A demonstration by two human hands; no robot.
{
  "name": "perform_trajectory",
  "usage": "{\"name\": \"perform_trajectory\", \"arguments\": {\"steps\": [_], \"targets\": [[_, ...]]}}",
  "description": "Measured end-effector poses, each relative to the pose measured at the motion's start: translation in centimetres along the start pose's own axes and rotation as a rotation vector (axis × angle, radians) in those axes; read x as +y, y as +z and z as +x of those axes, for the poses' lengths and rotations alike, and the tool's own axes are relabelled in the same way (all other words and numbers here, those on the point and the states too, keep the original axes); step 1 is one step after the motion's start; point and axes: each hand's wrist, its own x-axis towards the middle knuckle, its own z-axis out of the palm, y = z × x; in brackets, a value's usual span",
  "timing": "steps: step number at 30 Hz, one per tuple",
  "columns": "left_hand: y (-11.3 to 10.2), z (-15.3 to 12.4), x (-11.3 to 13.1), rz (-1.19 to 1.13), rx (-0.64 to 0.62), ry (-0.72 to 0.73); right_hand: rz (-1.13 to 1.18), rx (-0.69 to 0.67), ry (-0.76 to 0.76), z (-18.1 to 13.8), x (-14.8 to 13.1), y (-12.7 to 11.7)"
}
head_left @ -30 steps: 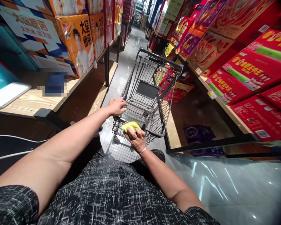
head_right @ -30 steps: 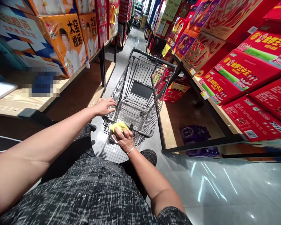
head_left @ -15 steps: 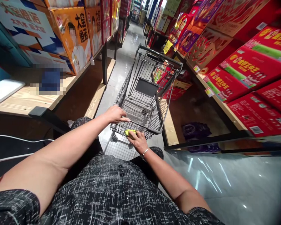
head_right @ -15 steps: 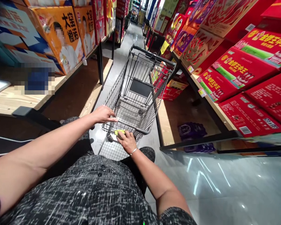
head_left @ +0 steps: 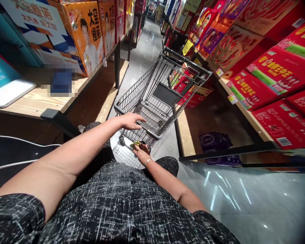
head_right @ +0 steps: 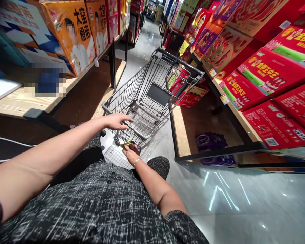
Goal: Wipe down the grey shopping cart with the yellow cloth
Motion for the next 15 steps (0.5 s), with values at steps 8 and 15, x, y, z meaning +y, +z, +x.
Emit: {"name": "perform_trajectory", "arguments": {"steps": [8,15], "targets": [[1.9,-0.1,-0.8,0.095,0.142,-0.039,0.017,0.209,-0.074,2.0,-0.5,-8.0],[1.1,-0.7,-2.2,0.089,0.157,-0.099,0.0,0.372,-0.034,2.2,2.5,-15.5]]}}
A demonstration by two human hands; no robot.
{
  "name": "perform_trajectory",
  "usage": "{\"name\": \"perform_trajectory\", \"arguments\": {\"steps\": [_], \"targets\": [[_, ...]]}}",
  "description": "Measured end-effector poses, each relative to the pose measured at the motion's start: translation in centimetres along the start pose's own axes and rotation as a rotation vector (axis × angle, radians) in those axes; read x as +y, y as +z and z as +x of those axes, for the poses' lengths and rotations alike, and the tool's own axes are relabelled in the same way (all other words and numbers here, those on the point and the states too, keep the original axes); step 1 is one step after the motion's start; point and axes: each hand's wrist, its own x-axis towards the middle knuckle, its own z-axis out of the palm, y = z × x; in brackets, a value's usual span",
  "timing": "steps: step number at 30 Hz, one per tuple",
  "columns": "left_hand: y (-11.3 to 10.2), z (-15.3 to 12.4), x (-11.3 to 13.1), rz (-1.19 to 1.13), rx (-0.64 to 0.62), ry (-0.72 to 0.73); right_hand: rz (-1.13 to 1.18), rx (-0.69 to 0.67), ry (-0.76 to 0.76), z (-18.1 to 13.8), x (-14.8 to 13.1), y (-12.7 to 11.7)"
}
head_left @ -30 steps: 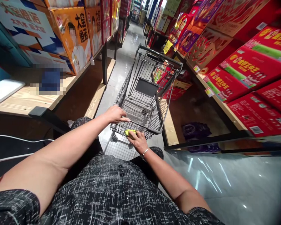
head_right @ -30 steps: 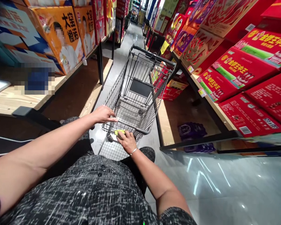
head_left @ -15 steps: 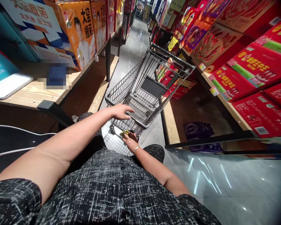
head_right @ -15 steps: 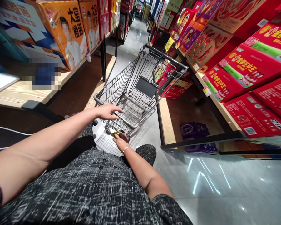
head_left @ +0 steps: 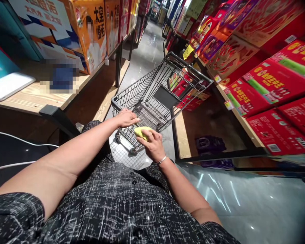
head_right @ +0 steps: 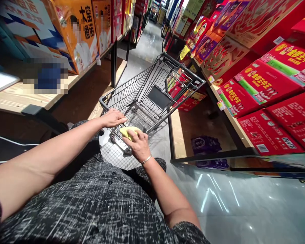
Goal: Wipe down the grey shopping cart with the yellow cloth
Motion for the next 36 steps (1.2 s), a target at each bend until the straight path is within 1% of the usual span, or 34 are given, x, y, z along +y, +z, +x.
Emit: {"name": "perform_trajectory", "arguments": {"steps": [2,3,6,8,10,13,15,17,18,19,22,23,25,27,29,31,32,34,36], "targets": [[-0.2,-0.1,-0.5,-0.01,0.0,0.009,0.046,-0.051,-0.055,-0.7,1.6,-0.8],[-0.2,-0.1,-0.7,-0.021,0.0,0.008,0.071,-0.069,-0.053,-1.2,2.4,-1.3],[-0.2,0.0,-1.3,-0.077,0.011,-0.012,0.103,-0.07,0.051,-2.2,4.7,-2.7],[0.0,0.1,-1.5,-0.124,0.034,-0.024,0.09,-0.047,0.114,-2.3,5.2,-3.1],[0.1,0.2,-1.8,-0.15,0.057,-0.039,0.099,-0.012,0.135,-1.9,4.4,-2.5],[0.1,0.4,-2.2,-0.142,0.081,-0.08,0.102,0.028,0.152,-1.0,1.6,0.2],[0.0,0.4,-2.7,-0.115,0.09,-0.1,0.052,0.06,0.165,-0.7,-0.3,2.6],[-0.2,0.4,-3.2,-0.091,0.103,-0.125,0.019,0.036,0.124,-0.9,-1.7,5.3],[-0.3,0.3,-3.4,-0.081,0.112,-0.142,0.021,-0.014,0.08,-1.1,-2.3,6.7],[-0.3,0.3,-3.6,-0.073,0.121,-0.159,0.028,-0.091,0.034,-1.4,-2.7,8.2],[-0.3,0.4,-4.2,-0.049,0.151,-0.183,0.051,-0.394,-0.054,-2.5,-3.9,12.5],[-0.3,0.4,-4.3,-0.044,0.16,-0.179,0.054,-0.476,-0.07,-2.9,-4.2,13.7],[-0.1,0.5,-4.7,-0.047,0.177,-0.165,0.056,-0.573,-0.092,-3.4,-4.9,15.8],[0.1,0.7,-5.1,-0.061,0.192,-0.149,0.063,-0.601,-0.139,-3.5,-5.3,16.9],[0.2,0.8,-5.7,-0.075,0.205,-0.137,0.077,-0.616,-0.206,-3.2,-5.5,16.9],[0.1,0.8,-6.4,-0.082,0.223,-0.138,0.093,-0.604,-0.264,-2.5,-5.3,15.6],[0.0,0.8,-6.6,-0.083,0.237,-0.14,0.099,-0.566,-0.269,-2.0,-5.1,14.6],[-0.1,0.6,-6.8,-0.078,0.28,-0.15,0.102,-0.415,-0.232,-0.7,-4.5,12.1],[-0.1,0.2,-6.4,-0.06,0.354,-0.182,0.096,-0.211,-0.146,0.8,-3.8,9.5]]}}
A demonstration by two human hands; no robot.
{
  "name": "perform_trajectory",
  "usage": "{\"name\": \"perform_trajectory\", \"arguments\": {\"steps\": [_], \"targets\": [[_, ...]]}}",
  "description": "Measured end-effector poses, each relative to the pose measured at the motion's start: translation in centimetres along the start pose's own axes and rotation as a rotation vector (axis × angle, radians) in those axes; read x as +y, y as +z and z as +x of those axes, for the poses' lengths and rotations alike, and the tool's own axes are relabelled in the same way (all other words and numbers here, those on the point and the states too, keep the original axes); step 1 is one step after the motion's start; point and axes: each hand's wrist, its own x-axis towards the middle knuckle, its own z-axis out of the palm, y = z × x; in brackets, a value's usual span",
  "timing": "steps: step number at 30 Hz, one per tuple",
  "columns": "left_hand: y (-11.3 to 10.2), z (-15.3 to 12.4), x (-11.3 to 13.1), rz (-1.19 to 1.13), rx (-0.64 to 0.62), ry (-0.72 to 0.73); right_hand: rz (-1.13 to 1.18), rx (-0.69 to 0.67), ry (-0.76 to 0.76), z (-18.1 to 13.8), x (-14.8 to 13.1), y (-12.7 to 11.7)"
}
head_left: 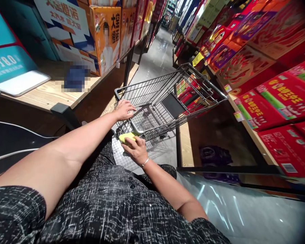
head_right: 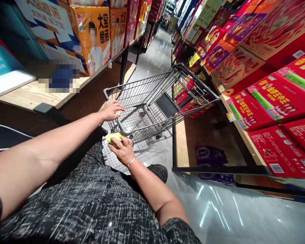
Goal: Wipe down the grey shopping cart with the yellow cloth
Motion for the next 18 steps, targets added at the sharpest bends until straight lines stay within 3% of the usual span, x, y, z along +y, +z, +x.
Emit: {"name": "perform_trajectory", "arguments": {"steps": [3,5,10,14,18], "targets": [[-0.1,-1.0,1.6,0.028,0.127,-0.016,-0.005,0.228,0.122,1.4,1.0,-3.3],[0.1,-1.7,3.1,-0.038,0.128,0.002,0.03,0.274,0.136,2.1,1.7,-4.5],[0.3,-3.0,5.1,-0.242,-0.141,0.044,0.174,0.232,0.038,2.2,4.5,-6.1],[-0.3,-2.9,4.8,-0.192,-0.252,0.071,0.205,0.269,0.076,0.9,10.5,-7.4],[-0.4,-2.9,4.0,-0.221,-0.276,0.127,0.149,0.337,0.338,-0.3,18.0,-8.6]]}}
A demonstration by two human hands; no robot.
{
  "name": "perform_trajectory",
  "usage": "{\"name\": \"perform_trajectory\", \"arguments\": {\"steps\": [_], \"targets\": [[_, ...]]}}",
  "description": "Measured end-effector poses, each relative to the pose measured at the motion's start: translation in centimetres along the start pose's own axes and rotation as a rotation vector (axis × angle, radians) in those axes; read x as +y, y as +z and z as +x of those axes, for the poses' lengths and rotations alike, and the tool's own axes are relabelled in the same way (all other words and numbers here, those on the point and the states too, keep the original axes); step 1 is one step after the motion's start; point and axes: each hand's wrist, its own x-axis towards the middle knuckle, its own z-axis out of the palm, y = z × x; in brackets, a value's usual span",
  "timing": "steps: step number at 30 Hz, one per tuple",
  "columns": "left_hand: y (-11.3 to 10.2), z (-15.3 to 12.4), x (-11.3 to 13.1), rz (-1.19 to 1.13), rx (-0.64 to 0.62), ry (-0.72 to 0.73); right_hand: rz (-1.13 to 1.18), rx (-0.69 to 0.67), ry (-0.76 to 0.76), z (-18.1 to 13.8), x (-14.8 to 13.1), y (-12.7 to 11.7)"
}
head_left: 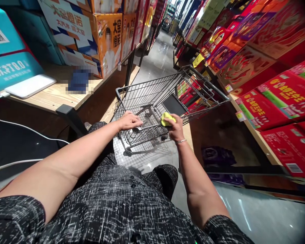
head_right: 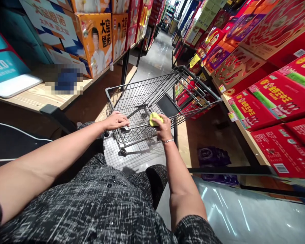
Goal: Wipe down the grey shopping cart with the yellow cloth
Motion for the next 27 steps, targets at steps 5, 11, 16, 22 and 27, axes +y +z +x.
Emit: {"name": "perform_trajectory", "arguments": {"steps": [5,11,16,22,27], "targets": [[0.4,-0.2,-0.7,-0.014,0.046,0.031,-0.068,0.251,0.452,1.4,0.6,0.7],[-0.3,0.1,-1.0,-0.013,0.075,-0.034,-0.009,0.118,0.207,-2.3,-9.5,7.4],[-1.1,0.5,-1.6,0.027,0.071,-0.079,-0.081,-0.262,-0.035,-7.3,-12.9,14.2],[-1.0,0.7,-2.9,0.094,0.117,-0.054,-0.164,-0.604,-0.088,-10.7,-9.0,17.0],[-1.0,0.8,-4.2,0.102,0.183,-0.043,-0.2,-0.469,-0.018,-8.9,-6.5,14.5]]}}
